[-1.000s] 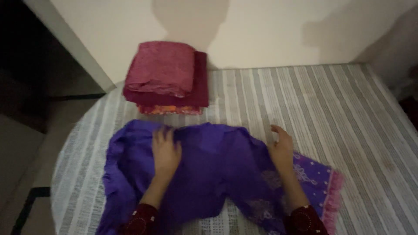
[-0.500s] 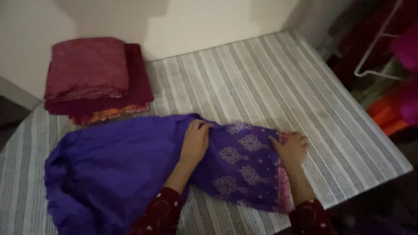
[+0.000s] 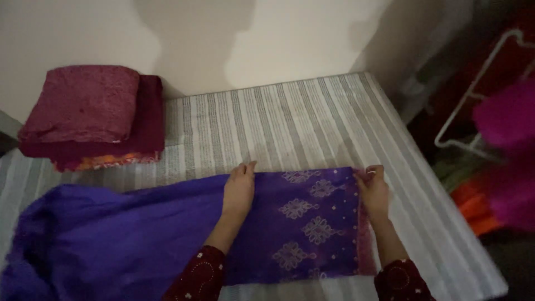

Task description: Folding various articles of clothing on a bed and a table.

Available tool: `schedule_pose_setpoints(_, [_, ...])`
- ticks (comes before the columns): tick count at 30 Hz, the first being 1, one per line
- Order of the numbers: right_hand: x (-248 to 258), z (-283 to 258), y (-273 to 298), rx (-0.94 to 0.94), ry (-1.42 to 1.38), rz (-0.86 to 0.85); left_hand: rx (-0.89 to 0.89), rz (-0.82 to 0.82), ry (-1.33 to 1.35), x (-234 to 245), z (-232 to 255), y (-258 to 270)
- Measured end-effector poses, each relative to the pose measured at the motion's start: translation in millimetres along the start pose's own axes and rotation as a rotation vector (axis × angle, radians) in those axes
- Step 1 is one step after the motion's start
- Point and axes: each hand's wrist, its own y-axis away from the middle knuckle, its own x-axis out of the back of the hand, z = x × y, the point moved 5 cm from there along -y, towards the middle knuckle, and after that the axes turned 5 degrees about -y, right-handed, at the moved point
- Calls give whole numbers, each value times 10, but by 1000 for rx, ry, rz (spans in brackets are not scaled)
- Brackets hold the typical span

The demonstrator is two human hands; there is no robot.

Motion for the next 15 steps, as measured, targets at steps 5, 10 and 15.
schedule_pose_setpoints(5, [93, -3, -581, 114, -78, -141, 205, -133, -149, -568, 160, -307])
schedule_pose_setpoints(10, [165, -131, -915, 135, -89, -236, 324, -34, -65, -529, 523, -600])
schedule_pose_setpoints(15, [251, -34, -1058, 95, -163, -305, 328, 53, -103, -732, 626, -619])
